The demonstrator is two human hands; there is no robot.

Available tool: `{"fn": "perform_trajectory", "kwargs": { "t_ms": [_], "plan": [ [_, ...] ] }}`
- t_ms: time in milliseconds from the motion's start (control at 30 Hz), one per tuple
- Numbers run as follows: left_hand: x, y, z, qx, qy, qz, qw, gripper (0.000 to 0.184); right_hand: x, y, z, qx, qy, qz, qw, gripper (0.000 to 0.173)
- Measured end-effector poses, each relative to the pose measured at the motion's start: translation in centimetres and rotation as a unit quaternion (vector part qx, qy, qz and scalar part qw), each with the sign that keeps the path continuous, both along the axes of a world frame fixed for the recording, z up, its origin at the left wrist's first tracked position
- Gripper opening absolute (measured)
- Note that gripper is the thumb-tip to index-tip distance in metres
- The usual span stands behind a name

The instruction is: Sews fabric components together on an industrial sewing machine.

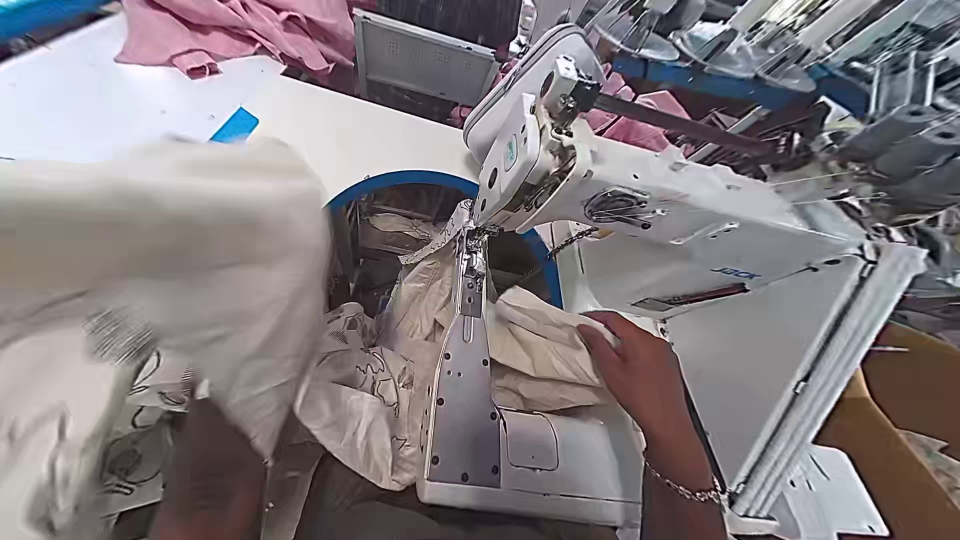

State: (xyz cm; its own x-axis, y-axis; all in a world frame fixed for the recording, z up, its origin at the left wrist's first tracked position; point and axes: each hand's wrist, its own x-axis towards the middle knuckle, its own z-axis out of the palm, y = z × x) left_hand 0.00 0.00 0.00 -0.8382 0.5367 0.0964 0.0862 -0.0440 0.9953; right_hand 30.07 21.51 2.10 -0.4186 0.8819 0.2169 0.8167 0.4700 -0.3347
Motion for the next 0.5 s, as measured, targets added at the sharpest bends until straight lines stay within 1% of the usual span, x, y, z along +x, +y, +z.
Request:
{"fn": "perform_trajectory", "kwargs": {
  "t_ms": [33,67,100,133,167,200,233,267,300,333,367,400,433,467,500],
  "plan": [
    [0.2,3.8,-0.6,0.036,-0.148,-0.074,0.986,0.042,1.8,0.4,-0.1,-0.009,-0.001,-0.05,0.999,0.032],
    [0.4,7.3,-2.8,0.08,-0.232,-0.149,0.958,0.05,3.3,0.9,-0.5,-0.017,0.017,-0.096,0.995,0.033],
    [0.9,10.1,-4.8,0.124,-0.283,-0.219,0.926,0.056,4.5,1.4,-0.9,-0.025,0.054,-0.141,0.988,0.033],
    [2.0,12.2,-5.7,0.13,-0.316,-0.261,0.903,0.052,5.3,1.9,-1.5,-0.031,0.106,-0.184,0.977,0.033],
    [2.8,13.7,-5.8,0.102,-0.311,-0.279,0.903,0.038,5.5,2.1,-1.8,-0.038,0.166,-0.214,0.962,0.033],
    [3.0,15.1,-5.2,0.042,-0.26,-0.264,0.928,0.022,5.0,2.3,-1.8,-0.041,0.231,-0.22,0.947,0.032],
    [2.3,16.2,-4.6,-0.035,-0.164,-0.265,0.95,0.021,4.0,2.3,-1.7,-0.024,0.261,-0.209,0.942,0.027],
    [0.9,17.1,-4.3,-0.092,-0.035,-0.271,0.958,0.022,2.5,2.3,-1.4,-0.001,0.256,-0.174,0.951,0.021],
    [-0.8,17.5,-3.5,-0.128,0.096,-0.28,0.947,0.023,0.5,1.8,-0.8,0.011,0.229,-0.112,0.967,0.026],
    [-2.1,17.1,-2.0,-0.162,0.205,-0.301,0.917,0.027,-2.0,1.2,-0.6,0.027,0.187,-0.039,0.981,0.036],
    [-2.6,16.1,-0.2,-0.194,0.301,-0.325,0.875,0.031,-4.8,0.3,-0.6,0.045,0.139,0.045,0.988,0.045],
    [-2.2,14.6,1.4,-0.223,0.379,-0.351,0.827,0.034,-7.5,-0.5,-1.0,0.073,0.09,0.13,0.985,0.047],
    [-1.1,12.6,2.3,-0.243,0.446,-0.371,0.778,0.032,-9.8,-0.9,-1.6,0.115,0.044,0.202,0.972,0.042],
    [0.4,10.3,2.4,-0.25,0.497,-0.373,0.742,0.03,-11.4,-0.6,-2.4,0.149,0.003,0.251,0.956,0.037],
    [1.4,7.7,1.8,-0.253,0.526,-0.363,0.726,0.028,-12.2,0.1,-3.3,0.164,-0.026,0.273,0.948,0.029]
  ]
}}
